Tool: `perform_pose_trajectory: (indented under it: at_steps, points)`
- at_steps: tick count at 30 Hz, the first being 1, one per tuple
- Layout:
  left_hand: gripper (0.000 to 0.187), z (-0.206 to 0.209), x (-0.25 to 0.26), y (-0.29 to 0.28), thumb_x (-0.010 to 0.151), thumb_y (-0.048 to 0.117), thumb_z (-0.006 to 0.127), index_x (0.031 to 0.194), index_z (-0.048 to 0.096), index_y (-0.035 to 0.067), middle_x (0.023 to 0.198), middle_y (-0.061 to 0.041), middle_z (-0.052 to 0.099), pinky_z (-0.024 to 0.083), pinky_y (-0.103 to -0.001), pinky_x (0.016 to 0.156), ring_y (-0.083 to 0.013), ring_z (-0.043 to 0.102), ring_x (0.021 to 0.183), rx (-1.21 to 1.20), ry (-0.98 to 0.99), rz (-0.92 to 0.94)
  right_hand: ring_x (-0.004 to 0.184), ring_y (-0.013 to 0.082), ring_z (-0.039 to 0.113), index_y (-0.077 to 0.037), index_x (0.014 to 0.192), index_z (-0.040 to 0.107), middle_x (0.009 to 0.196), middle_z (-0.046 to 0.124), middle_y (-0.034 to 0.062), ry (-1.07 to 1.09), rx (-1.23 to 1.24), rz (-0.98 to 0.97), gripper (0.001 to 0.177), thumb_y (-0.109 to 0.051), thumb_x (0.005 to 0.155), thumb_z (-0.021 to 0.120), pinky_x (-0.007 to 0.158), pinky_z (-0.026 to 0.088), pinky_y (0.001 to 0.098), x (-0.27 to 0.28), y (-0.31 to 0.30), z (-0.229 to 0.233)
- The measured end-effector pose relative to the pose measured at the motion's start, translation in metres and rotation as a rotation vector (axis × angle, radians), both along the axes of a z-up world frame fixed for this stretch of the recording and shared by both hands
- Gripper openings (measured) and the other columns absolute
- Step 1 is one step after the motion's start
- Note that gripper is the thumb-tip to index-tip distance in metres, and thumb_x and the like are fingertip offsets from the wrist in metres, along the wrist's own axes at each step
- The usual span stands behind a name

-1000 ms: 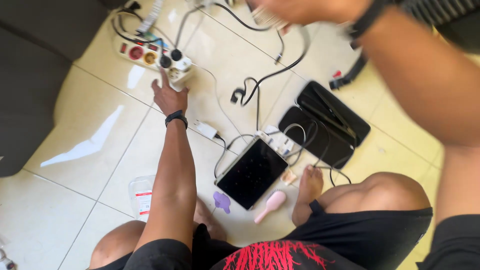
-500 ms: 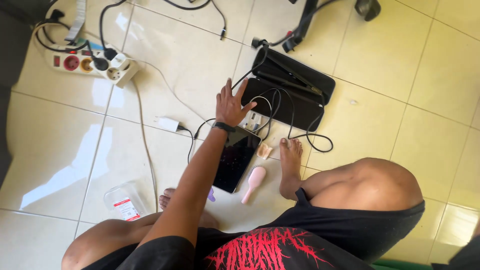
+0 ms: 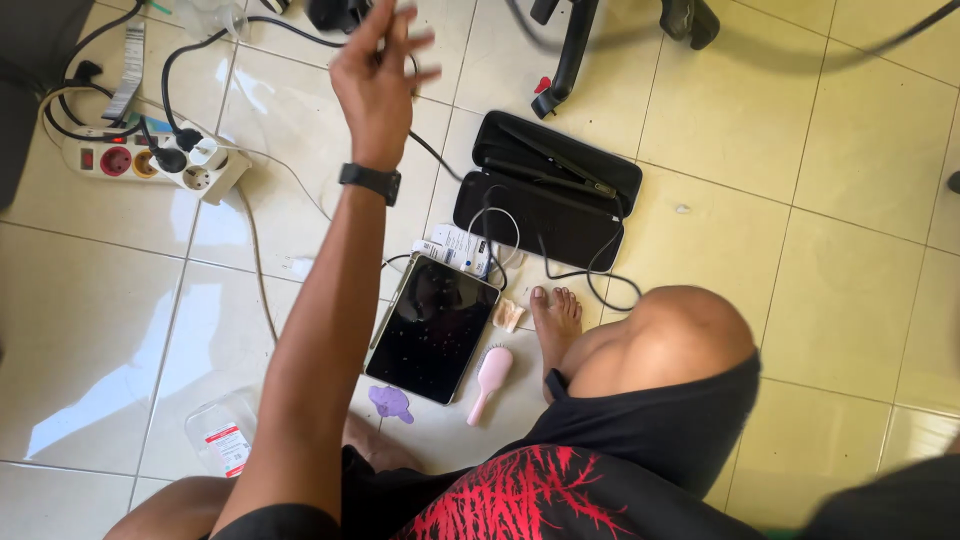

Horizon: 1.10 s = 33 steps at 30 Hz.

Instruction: Organizing various household items including electronics, cables, personal care products, and laundry.

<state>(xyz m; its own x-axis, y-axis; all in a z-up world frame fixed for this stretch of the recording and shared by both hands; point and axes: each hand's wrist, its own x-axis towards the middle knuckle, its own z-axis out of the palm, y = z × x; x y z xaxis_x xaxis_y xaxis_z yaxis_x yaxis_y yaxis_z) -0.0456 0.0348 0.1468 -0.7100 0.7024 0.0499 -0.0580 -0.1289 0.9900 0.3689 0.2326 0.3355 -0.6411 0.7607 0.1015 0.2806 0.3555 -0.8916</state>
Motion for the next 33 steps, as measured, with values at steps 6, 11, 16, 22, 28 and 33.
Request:
perform_pose_trajectory:
  at_steps: [6, 11, 16, 22, 28, 33]
  points:
    - [0.015, 0.059, 0.017, 0.011, 0.114, 0.009, 0.071, 0.126, 0.080, 0.013, 0.110, -0.005, 0.079, 0.061, -0.034, 0.083, -0.0129, 0.070, 0.089, 0.343, 0.310, -0.215, 0.094, 0.0074, 0.059, -0.008, 0.126, 0.052, 0.105, 0.059, -0.0019, 0.141, -0.015, -0.074, 0.014, -0.020, 0.120, 0.058, 0.088, 0.054, 0.0262, 0.019, -0.025, -0.219]
    - [0.037, 0.097, 0.064, 0.006, 0.103, 0.006, 0.077, 0.138, 0.070, 0.015, 0.112, -0.004, 0.076, 0.053, -0.036, 0.095, -0.0212, 0.060, 0.102, 0.288, 0.705, -0.409, 0.071, 0.0171, 0.053, -0.007, 0.104, 0.053, 0.079, 0.060, 0.0071, -0.246, -0.033, -0.271, 0.030, -0.021, 0.094, 0.078, 0.066, 0.048, 0.0310, -0.012, -0.154, -0.316]
    - [0.037, 0.086, 0.100, 0.014, 0.096, 0.013, 0.080, 0.131, 0.074, 0.020, 0.112, -0.002, 0.077, 0.045, -0.040, 0.097, -0.0219, 0.063, 0.110, 0.194, 0.859, -0.535, 0.081, 0.0249, 0.056, -0.004, 0.106, 0.060, 0.087, 0.060, 0.0119, -0.222, 0.367, -0.180, 0.042, -0.025, 0.079, 0.085, 0.072, 0.048, 0.0374, -0.012, -0.175, -0.359]
    - [0.040, 0.087, 0.112, 0.026, 0.096, 0.025, 0.078, 0.135, 0.071, 0.017, 0.117, -0.001, 0.077, 0.037, -0.039, 0.106, -0.0204, 0.060, 0.116, 0.100, 0.754, -0.585, 0.087, 0.0283, 0.057, -0.004, 0.112, 0.066, 0.088, 0.064, 0.0110, -0.416, 0.600, -0.047, 0.040, -0.025, 0.083, 0.084, 0.076, 0.049, 0.0401, -0.002, -0.164, -0.382]
    - [0.053, 0.019, 0.120, 0.039, 0.097, 0.034, 0.079, 0.145, 0.063, 0.018, 0.146, -0.005, 0.066, 0.034, -0.045, 0.111, -0.0258, 0.054, 0.132, 0.035, 0.814, -0.514, 0.094, 0.0312, 0.059, -0.005, 0.113, 0.071, 0.093, 0.068, 0.0115, -0.505, 0.725, 0.059, 0.035, -0.026, 0.088, 0.081, 0.080, 0.050, 0.0430, 0.006, -0.137, -0.384]
    - [0.070, -0.064, 0.134, 0.027, 0.087, 0.045, 0.085, 0.145, 0.057, 0.019, 0.169, -0.012, 0.033, 0.032, -0.059, 0.111, -0.0346, 0.041, 0.146, -0.133, 1.041, -0.609, 0.108, 0.0342, 0.060, -0.005, 0.114, 0.073, 0.112, 0.072, 0.0120, -0.333, 0.471, -0.087, 0.036, -0.023, 0.084, 0.078, 0.092, 0.049, 0.0449, 0.024, -0.148, -0.370]
